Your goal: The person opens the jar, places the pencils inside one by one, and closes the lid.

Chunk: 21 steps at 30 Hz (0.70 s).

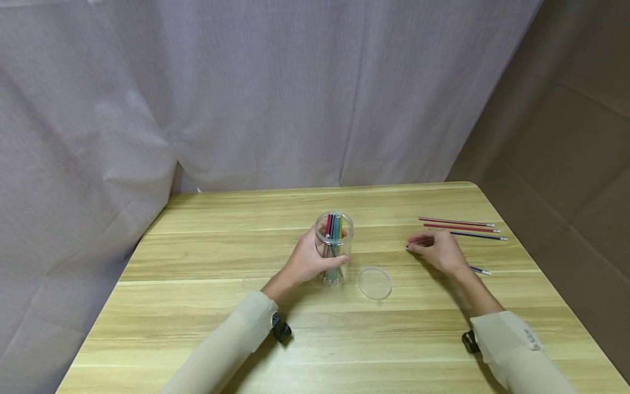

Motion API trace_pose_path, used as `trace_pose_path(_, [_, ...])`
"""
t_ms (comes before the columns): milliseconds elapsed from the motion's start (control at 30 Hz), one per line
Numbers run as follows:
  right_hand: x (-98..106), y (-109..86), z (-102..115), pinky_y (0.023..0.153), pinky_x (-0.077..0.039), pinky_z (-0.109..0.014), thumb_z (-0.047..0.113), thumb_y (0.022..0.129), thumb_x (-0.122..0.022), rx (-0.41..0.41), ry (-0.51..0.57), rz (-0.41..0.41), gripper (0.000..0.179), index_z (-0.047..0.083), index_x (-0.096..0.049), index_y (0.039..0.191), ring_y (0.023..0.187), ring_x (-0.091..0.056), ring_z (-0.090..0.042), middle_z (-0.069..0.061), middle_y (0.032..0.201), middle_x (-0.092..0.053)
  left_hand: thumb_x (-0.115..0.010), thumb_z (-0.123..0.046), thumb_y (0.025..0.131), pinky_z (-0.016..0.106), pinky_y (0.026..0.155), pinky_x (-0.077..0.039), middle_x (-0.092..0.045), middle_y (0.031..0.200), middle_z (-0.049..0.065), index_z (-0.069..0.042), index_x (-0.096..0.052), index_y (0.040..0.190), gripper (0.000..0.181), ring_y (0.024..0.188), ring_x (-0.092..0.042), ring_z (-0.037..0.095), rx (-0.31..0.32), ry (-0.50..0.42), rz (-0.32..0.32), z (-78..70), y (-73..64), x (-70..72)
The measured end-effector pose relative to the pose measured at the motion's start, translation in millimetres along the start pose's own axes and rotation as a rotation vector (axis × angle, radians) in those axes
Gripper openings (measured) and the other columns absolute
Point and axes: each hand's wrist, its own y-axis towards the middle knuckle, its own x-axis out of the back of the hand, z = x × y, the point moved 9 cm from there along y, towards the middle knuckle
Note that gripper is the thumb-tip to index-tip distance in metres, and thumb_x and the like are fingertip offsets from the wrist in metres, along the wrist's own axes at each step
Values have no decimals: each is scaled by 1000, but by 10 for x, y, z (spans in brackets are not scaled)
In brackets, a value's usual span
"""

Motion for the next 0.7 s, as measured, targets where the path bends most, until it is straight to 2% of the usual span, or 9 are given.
trace_pose_path(200, [-19,0,91,74,-52,-12,7,92,-84,-20,78,26,23,-5,-78,111,88,-72,-10,-18,102,-79,-94,-14,81,38,98,-59,-73,125,0,-19,-52,148,79,112,-71,17,1,-9,0,5,2,-1])
trace_pose_path(467, [-37,-2,319,75,-57,-15,4,94,-81,-11,221,58,26,-10,-75,115,86,-72,-1,-24,110,-77,-94,-7,79,40,99,-58,-73,128,9,-8,-50,150,83,113,-70,21,15,-8,-6,27,2,-7])
trace_pose_path(567, [-41,-2,406,77,-57,-15,4,94,-80,1,259,60,27,-11,-74,116,88,-72,-1,-24,111,-77,-93,-7,80,40,99,-58,-73,127,9,-5,-50,150,82,113,-70,21,22,-2,-7,25,1,-8])
trace_pose_path(700, [-22,3,520,77,-56,-14,7,95,-80,11,267,50,27,-9,-75,116,91,-72,0,-22,110,-78,-93,-11,81,39,98,-58,-73,126,4,-8,-51,148,79,112,-70,19,17,4,-6,11,0,-7])
